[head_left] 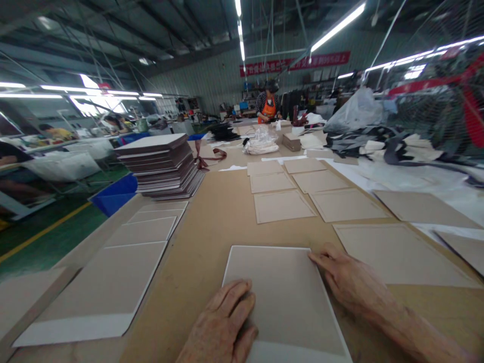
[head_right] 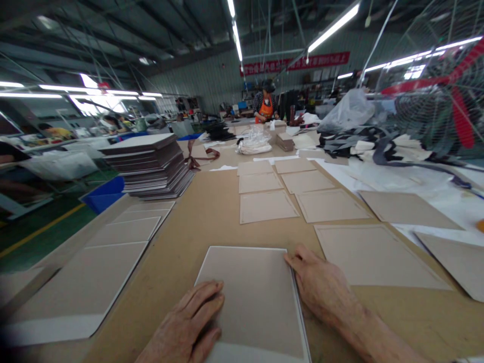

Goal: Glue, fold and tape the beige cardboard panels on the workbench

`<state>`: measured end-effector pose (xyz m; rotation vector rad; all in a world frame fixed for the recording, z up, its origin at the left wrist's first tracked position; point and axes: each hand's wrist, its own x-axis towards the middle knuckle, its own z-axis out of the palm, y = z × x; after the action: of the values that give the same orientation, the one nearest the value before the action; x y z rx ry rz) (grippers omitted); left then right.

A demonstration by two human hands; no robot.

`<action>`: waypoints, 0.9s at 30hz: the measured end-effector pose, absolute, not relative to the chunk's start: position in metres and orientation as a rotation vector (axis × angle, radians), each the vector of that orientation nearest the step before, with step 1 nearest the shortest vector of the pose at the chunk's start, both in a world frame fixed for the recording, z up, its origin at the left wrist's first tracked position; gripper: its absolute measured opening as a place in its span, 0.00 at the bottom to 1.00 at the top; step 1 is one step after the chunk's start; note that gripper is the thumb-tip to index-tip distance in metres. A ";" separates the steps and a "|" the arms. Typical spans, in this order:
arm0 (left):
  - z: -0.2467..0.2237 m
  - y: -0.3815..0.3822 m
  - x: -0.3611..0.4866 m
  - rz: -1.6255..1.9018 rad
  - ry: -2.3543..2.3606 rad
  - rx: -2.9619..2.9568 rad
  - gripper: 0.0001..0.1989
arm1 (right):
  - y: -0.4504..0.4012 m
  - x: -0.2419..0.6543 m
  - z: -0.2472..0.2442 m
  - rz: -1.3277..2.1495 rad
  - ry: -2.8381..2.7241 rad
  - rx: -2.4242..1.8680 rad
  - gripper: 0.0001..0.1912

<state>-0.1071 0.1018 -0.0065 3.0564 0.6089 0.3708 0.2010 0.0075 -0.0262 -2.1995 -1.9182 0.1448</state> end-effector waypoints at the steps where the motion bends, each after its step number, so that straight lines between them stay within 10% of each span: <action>1: -0.009 0.101 -0.109 0.397 0.613 3.046 0.21 | 0.010 0.206 -0.026 0.228 -1.795 -2.188 0.22; 27: -0.012 0.132 -0.114 0.922 0.630 2.337 0.17 | 0.040 0.188 -0.016 1.083 -0.752 -1.490 0.48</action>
<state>-0.1141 0.1322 -0.0125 2.3371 0.6299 0.9224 0.1881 0.0402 -0.0157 -1.4904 -0.7517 1.0831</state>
